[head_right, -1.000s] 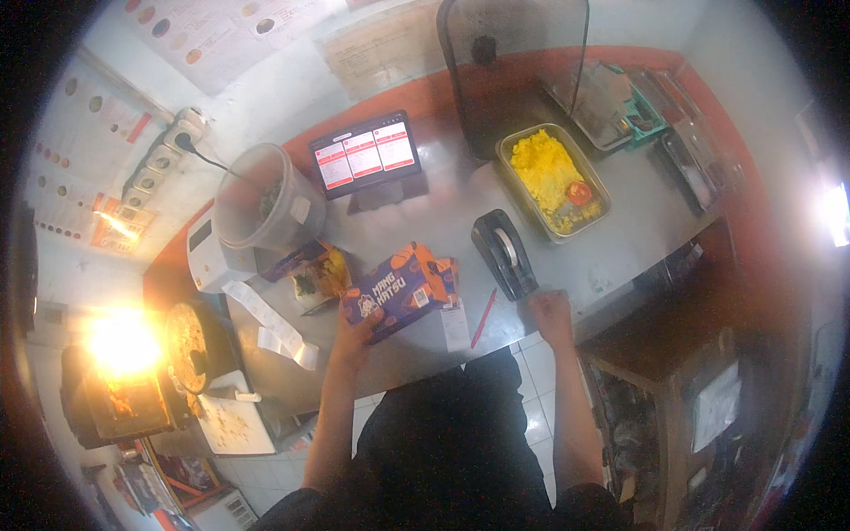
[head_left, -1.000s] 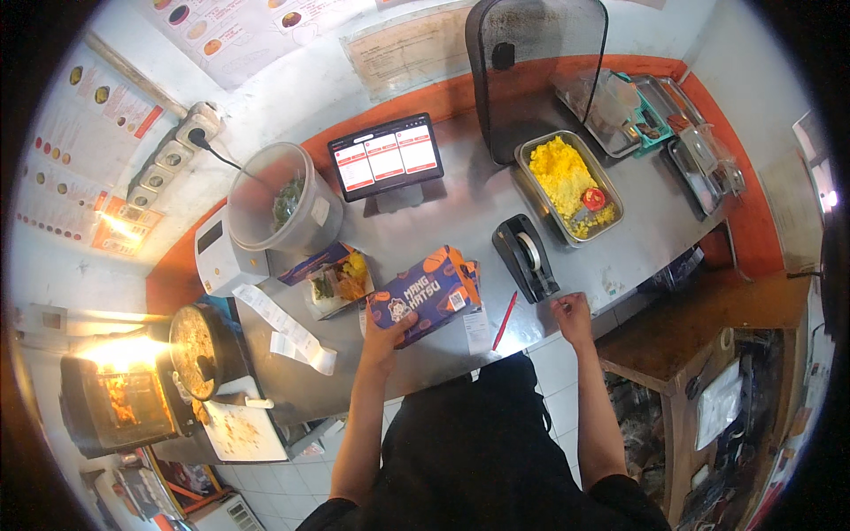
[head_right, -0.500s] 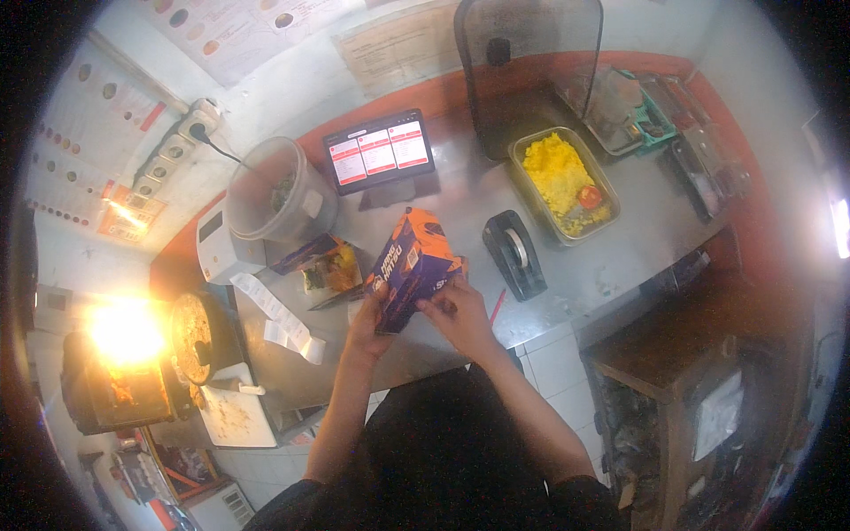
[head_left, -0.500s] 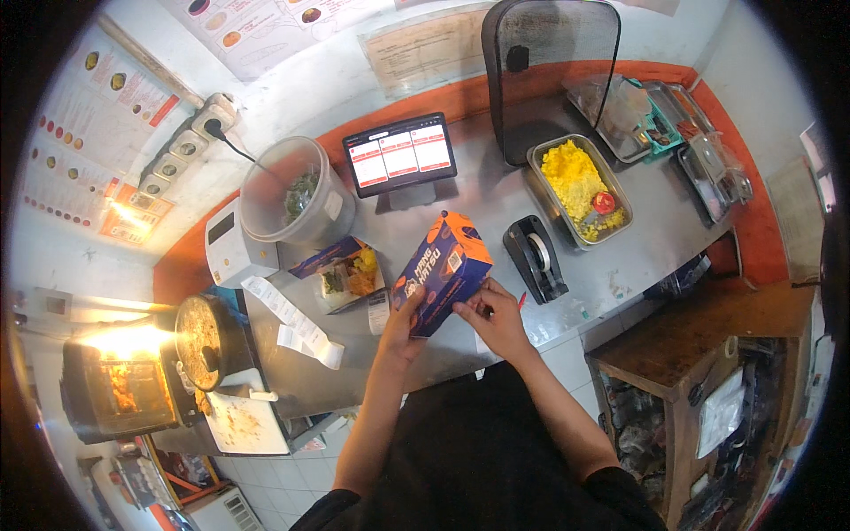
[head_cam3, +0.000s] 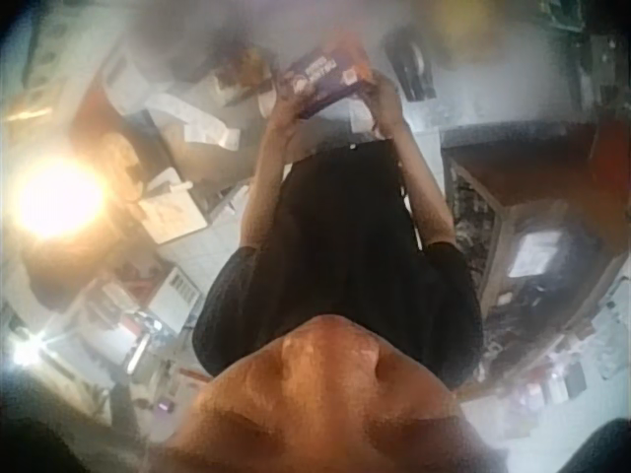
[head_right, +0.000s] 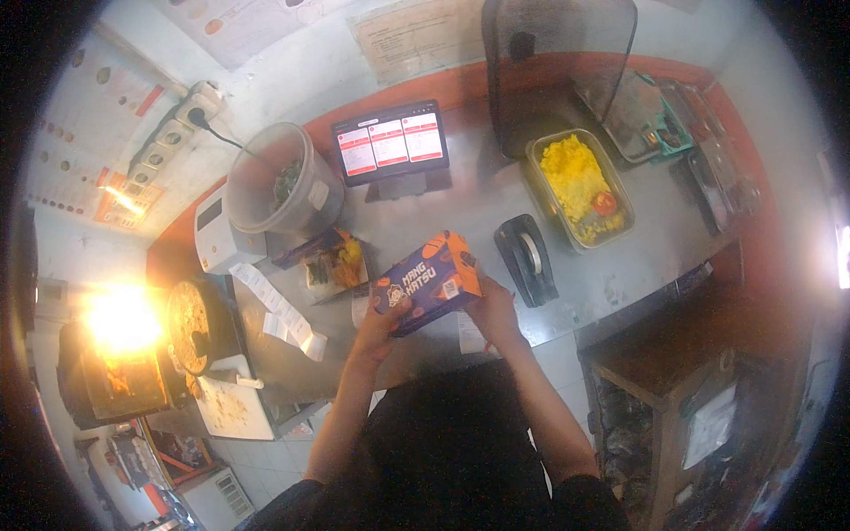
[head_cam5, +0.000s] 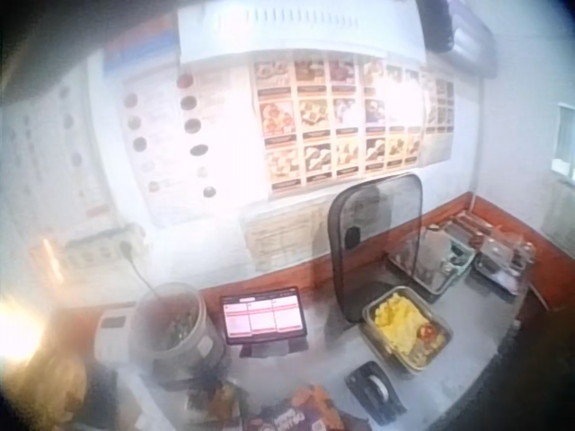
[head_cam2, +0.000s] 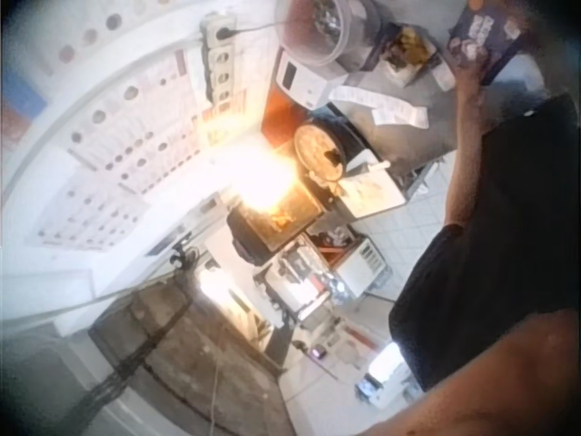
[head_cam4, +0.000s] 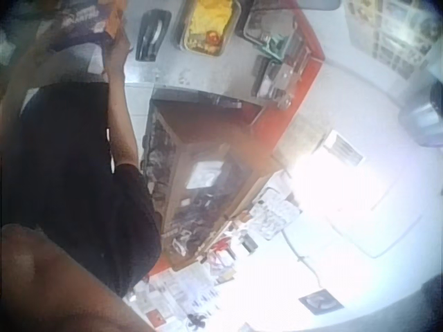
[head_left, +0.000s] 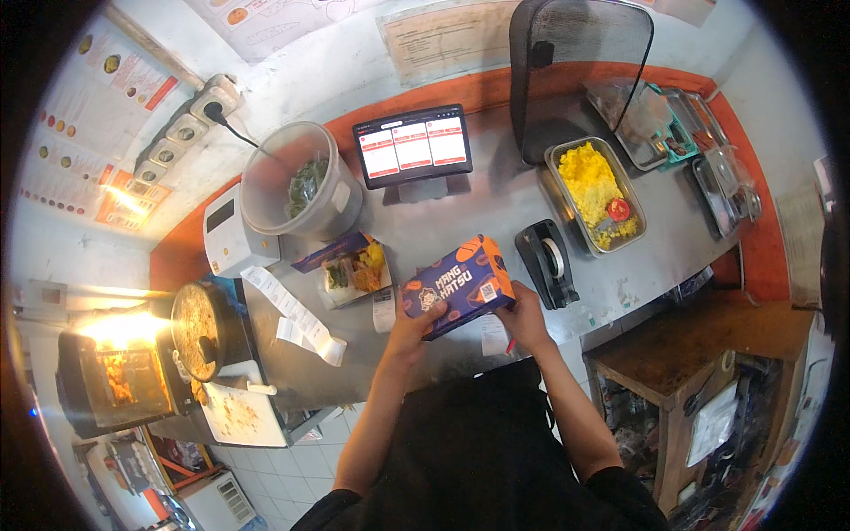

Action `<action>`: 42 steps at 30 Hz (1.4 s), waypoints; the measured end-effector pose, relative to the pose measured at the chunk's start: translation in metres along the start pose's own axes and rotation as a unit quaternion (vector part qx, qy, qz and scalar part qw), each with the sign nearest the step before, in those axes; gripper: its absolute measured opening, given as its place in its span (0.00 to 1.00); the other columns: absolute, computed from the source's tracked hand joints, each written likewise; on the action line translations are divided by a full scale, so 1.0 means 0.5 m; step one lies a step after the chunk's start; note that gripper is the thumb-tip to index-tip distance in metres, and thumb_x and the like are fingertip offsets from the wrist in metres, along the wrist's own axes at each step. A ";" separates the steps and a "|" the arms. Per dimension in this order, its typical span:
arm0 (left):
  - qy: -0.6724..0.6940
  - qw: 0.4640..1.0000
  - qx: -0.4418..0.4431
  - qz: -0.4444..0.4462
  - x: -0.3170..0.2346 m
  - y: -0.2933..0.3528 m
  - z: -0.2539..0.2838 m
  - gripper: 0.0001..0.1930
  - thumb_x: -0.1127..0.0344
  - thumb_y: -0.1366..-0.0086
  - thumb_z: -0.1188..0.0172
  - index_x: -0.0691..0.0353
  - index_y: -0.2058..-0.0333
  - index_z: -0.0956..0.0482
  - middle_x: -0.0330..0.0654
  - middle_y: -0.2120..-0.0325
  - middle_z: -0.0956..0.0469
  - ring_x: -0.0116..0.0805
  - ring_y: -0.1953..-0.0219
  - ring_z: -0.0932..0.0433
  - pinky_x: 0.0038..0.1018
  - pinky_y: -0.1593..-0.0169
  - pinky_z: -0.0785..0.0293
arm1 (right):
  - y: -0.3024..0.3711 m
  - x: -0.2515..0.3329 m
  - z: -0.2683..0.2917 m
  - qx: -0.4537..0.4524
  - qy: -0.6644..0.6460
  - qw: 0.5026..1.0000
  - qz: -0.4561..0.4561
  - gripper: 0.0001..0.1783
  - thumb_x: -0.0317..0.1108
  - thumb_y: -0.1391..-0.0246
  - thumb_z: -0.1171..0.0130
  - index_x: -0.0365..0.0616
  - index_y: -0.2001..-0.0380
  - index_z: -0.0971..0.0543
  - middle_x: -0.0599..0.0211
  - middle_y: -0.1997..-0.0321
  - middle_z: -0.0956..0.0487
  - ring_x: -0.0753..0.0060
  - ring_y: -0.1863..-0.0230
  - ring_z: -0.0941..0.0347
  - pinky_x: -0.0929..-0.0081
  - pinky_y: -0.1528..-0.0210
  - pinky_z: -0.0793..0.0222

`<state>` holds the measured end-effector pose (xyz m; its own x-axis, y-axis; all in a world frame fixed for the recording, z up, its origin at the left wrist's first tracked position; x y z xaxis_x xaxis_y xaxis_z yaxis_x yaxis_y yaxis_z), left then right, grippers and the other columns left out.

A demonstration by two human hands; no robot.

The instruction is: The person cuts fried chicken pieces on a cutting board, places them into takeaway boxes, adds scrambled eggs and a small condiment packet, then closes the boxes and places them into a plastic bag. The person also handles receipts and a tablet during the process.

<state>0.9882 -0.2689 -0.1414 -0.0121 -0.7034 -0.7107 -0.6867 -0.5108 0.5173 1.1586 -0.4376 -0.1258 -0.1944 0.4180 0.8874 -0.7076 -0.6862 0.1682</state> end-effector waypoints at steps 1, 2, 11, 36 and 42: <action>-0.062 0.998 -0.028 -0.014 -0.015 -0.004 0.000 0.42 0.74 0.40 0.21 0.60 0.32 0.38 0.44 0.45 0.20 0.38 0.44 0.16 0.37 0.41 0.15 | 0.002 -0.046 0.004 0.008 0.022 0.998 -0.056 0.17 0.29 0.39 0.33 0.38 0.48 0.16 0.51 0.60 0.13 0.48 0.54 0.15 0.61 0.47 0.21; -0.125 0.990 -0.056 -0.027 -0.034 -0.011 -0.002 0.44 0.75 0.42 0.20 0.60 0.32 0.38 0.44 0.46 0.20 0.38 0.45 0.16 0.37 0.41 0.15 | 0.008 -0.069 0.012 -0.011 0.010 0.998 -0.055 0.16 0.29 0.39 0.33 0.37 0.49 0.17 0.54 0.62 0.14 0.56 0.58 0.16 0.64 0.51 0.21; -0.284 0.946 -0.099 -0.124 -0.086 -0.149 0.044 0.59 0.63 0.49 0.13 0.62 0.27 0.48 0.53 0.44 0.22 0.41 0.46 0.17 0.37 0.50 0.13 | 0.038 -0.213 -0.036 -0.050 -0.024 0.996 -0.073 0.20 0.36 0.34 0.32 0.33 0.46 0.19 0.58 0.58 0.13 0.65 0.58 0.16 0.66 0.51 0.20; -0.527 0.828 -0.123 -0.147 0.087 -0.126 0.093 0.45 0.46 0.34 0.26 0.74 0.33 0.37 0.66 0.46 0.26 0.63 0.39 0.27 0.53 0.35 0.32 | -0.045 -0.211 -0.113 0.024 -0.037 0.995 -0.089 0.42 0.41 0.30 0.35 0.47 0.20 0.39 0.55 0.40 0.24 0.63 0.46 0.24 0.63 0.38 0.28; -0.208 0.970 -0.113 -0.060 0.098 -0.099 0.126 0.47 0.47 0.35 0.23 0.71 0.32 0.39 0.58 0.47 0.24 0.45 0.42 0.23 0.43 0.47 0.19 | -0.036 -0.067 -0.064 0.106 -0.143 0.983 -0.053 0.43 0.38 0.26 0.39 0.50 0.17 0.47 0.58 0.35 0.28 0.70 0.38 0.32 0.69 0.35 0.32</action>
<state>0.9757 -0.2471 -0.2318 -0.2662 -0.3954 -0.8791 -0.5252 -0.7053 0.4762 1.1564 -0.4203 -0.1724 0.0930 0.3307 0.9391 -0.5510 -0.7685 0.3252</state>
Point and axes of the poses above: each hand's wrist, its own y-axis away from the middle knuckle, its own z-axis out of the back of the hand, x = y × z, the point moved 9 cm from there along -y, towards the middle knuckle
